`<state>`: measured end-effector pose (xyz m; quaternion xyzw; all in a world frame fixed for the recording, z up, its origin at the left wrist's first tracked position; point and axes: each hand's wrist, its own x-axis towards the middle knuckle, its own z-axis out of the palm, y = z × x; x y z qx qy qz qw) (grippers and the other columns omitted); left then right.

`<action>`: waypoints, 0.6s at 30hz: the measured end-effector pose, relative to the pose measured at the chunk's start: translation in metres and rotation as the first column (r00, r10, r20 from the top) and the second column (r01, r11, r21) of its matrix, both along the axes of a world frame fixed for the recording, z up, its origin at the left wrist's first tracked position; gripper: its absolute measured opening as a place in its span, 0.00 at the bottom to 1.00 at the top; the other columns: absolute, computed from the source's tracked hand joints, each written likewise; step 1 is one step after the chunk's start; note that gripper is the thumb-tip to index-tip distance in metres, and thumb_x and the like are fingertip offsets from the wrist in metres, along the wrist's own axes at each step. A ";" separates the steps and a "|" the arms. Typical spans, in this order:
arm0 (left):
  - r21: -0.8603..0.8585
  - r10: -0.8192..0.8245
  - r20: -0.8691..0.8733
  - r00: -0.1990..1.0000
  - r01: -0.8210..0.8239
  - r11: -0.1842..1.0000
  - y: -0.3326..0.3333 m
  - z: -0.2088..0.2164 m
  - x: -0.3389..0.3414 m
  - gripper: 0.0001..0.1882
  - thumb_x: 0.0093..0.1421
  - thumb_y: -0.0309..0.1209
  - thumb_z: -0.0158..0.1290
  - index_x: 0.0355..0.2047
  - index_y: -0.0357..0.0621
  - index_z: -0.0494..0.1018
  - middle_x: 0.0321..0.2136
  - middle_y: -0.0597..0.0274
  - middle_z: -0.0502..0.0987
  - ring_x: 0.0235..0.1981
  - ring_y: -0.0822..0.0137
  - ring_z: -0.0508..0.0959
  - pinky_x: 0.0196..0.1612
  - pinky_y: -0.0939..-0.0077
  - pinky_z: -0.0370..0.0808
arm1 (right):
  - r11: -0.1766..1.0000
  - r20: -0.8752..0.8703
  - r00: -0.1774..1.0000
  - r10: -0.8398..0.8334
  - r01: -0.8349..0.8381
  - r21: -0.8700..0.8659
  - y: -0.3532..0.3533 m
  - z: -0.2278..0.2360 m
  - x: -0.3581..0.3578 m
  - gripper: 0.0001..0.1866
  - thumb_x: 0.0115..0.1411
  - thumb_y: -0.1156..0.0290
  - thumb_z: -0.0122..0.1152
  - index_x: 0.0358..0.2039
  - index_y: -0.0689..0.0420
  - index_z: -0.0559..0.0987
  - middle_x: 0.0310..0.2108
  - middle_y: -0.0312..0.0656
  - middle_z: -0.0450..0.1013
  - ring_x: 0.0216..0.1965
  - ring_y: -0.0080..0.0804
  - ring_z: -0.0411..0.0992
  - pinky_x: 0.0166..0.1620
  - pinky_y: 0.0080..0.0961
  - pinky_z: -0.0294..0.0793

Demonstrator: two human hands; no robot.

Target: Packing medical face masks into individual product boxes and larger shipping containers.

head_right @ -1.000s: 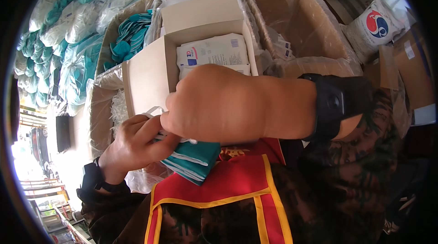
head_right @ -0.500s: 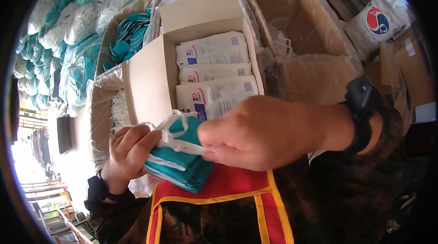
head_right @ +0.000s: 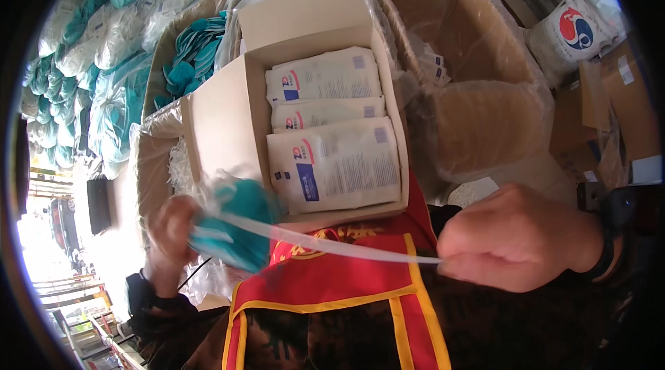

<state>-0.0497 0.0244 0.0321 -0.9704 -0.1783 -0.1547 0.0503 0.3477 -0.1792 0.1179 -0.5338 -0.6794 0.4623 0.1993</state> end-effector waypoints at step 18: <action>0.059 -0.247 0.265 0.932 0.240 0.969 -0.024 0.011 0.028 0.26 0.43 0.27 0.66 0.43 0.52 0.69 0.33 0.54 0.75 0.21 0.66 0.74 0.21 0.77 0.69 | 0.995 -0.557 0.827 -0.074 0.028 -0.091 0.116 -0.072 -0.041 0.13 0.65 0.62 0.59 0.32 0.60 0.76 0.22 0.30 0.68 0.23 0.14 0.63 0.26 0.16 0.63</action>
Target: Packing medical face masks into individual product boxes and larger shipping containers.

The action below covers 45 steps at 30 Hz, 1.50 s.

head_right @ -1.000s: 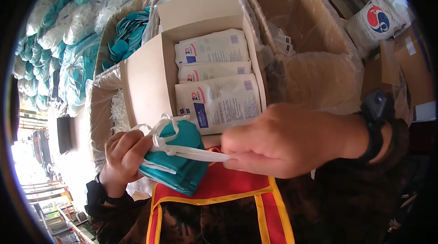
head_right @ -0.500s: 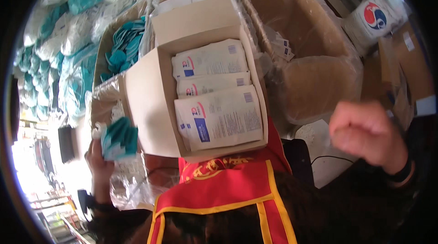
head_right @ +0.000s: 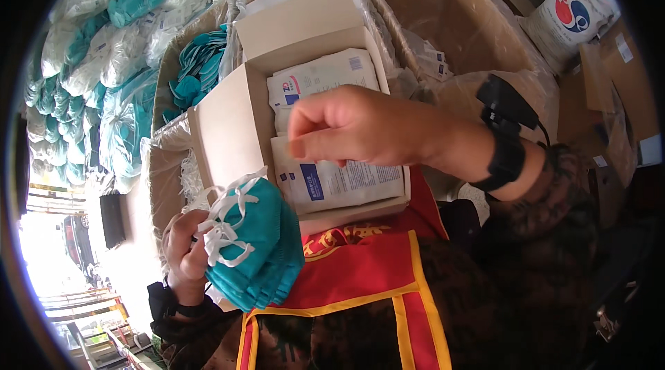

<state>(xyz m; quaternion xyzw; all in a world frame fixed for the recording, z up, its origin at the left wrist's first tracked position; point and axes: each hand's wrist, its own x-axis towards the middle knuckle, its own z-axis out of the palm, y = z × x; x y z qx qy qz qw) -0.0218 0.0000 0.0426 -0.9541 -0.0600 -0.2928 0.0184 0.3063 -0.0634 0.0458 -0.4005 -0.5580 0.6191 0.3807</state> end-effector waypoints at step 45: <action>-0.081 0.258 -0.161 0.953 -0.273 0.959 0.019 -0.004 0.001 0.23 0.49 0.36 0.61 0.44 0.37 0.73 0.30 0.53 0.75 0.27 0.54 0.79 0.29 0.64 0.77 | 0.984 0.299 0.938 0.178 -0.170 -0.054 -0.058 0.040 0.010 0.09 0.65 0.69 0.56 0.29 0.60 0.74 0.19 0.36 0.71 0.21 0.20 0.66 0.27 0.23 0.66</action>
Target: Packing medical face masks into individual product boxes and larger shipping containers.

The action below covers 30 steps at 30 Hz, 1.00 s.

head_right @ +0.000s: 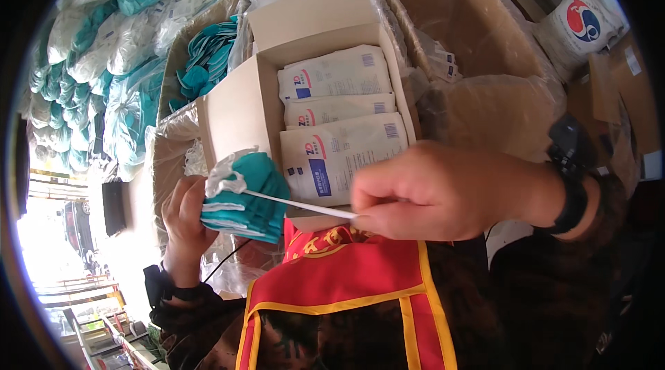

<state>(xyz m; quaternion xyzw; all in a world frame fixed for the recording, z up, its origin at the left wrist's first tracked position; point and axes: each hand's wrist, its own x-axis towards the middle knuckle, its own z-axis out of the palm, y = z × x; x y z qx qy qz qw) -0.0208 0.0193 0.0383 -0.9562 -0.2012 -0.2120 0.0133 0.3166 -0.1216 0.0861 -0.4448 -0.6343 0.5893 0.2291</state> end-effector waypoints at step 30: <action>-0.177 0.521 0.849 0.083 0.975 0.133 0.025 -0.008 0.057 0.32 0.63 0.52 0.49 0.56 0.37 0.65 0.36 0.48 0.74 0.23 0.63 0.76 0.24 0.71 0.76 | 0.910 -0.565 0.714 -0.413 0.352 -0.219 0.052 -0.044 -0.039 0.18 0.68 0.57 0.51 0.31 0.58 0.77 0.24 0.33 0.69 0.20 0.14 0.60 0.19 0.12 0.55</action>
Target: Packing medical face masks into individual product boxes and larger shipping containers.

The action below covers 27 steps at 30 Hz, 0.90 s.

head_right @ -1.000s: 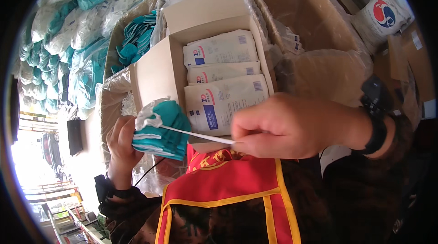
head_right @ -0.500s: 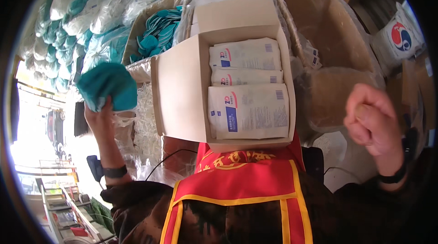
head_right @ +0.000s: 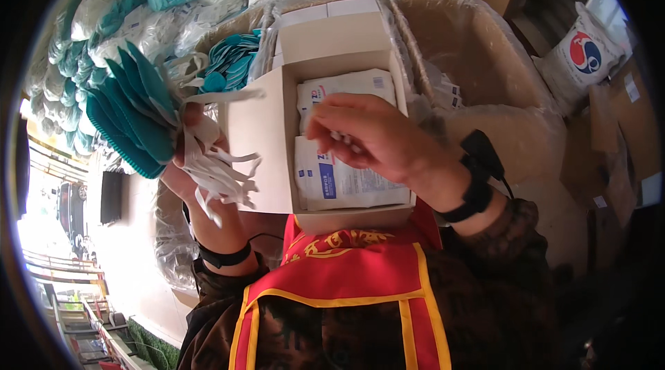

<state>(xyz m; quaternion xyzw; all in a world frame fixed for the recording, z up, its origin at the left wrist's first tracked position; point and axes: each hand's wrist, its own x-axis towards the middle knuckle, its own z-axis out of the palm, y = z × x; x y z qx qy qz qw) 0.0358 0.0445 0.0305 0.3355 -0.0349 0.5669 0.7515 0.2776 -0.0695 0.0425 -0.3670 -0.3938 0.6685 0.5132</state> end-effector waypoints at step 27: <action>-0.110 -0.323 0.268 0.908 0.362 0.926 -0.003 -0.007 0.026 0.22 0.64 0.39 0.49 0.53 0.37 0.66 0.37 0.39 0.71 0.18 0.69 0.74 0.27 0.75 0.78 | 0.913 -0.199 0.902 0.383 -0.402 -0.063 -0.015 -0.030 -0.040 0.13 0.67 0.62 0.58 0.39 0.60 0.77 0.24 0.31 0.70 0.18 0.12 0.59 0.20 0.11 0.55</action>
